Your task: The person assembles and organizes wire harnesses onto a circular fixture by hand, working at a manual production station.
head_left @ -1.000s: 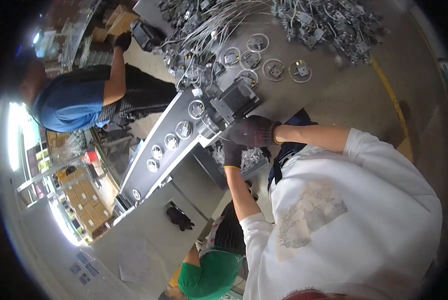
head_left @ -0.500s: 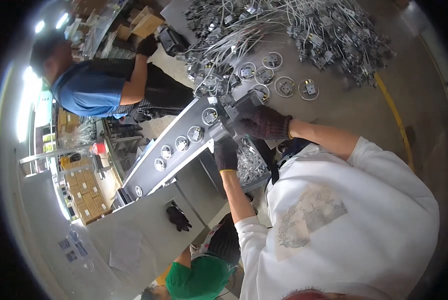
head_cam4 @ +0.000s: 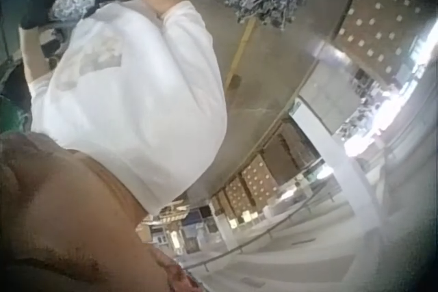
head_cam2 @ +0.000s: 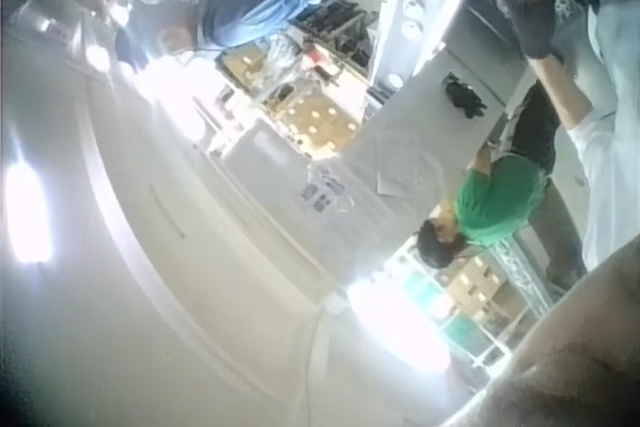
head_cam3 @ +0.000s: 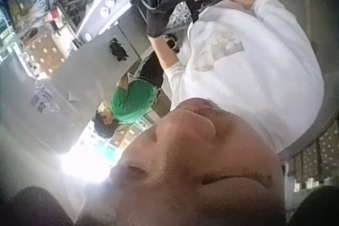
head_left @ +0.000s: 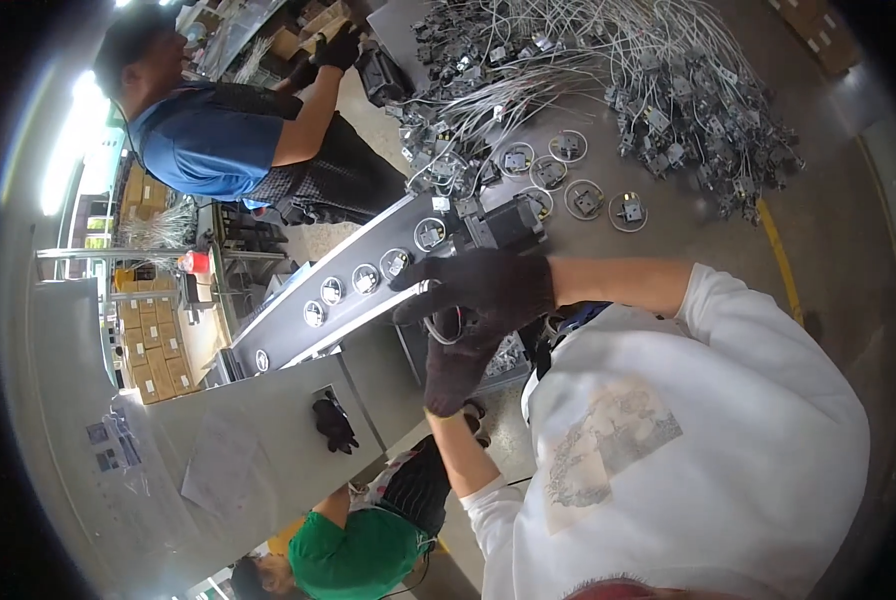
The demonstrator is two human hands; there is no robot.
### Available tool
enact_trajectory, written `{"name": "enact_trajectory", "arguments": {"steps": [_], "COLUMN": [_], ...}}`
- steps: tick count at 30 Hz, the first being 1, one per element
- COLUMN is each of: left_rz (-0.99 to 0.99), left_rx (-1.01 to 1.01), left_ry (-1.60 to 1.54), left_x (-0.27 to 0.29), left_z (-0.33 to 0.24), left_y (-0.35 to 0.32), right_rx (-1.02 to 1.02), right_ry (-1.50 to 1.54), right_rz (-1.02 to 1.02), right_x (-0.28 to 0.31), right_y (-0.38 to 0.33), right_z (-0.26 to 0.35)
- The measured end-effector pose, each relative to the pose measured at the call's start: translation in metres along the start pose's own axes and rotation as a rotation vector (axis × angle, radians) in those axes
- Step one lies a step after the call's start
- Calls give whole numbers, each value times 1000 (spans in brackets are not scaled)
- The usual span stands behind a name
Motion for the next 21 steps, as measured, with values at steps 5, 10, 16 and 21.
{"name": "enact_trajectory", "arguments": {"steps": [5, 10, 16, 21], "left_rz": [164, -50, 6, -74], "left_rx": [289, -117, 106, -60], "left_ry": [-649, -116, -236, 25], "left_x": [19, 20, -19, -13], "left_z": [-22, -64, -59, -94], "left_y": [7, 54, 62, 83], "right_rx": [125, -483, -897, -557], "right_ry": [-385, 619, 1032, 323], "right_rz": [-233, -471, -446, -553], "right_x": [29, -8, 13, 36], "right_y": [-27, -78, -96, -116], "right_z": [24, -81, -15, -36]}}
Point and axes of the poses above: each hand's wrist, its own y-axis towards the middle knuckle, its own x-axis out of the back of the hand, z = x × y, the point moved 7 cm from there along y, towards the middle knuckle, and after that the axes turned 10 degrees about y, right-handed, at the moved point
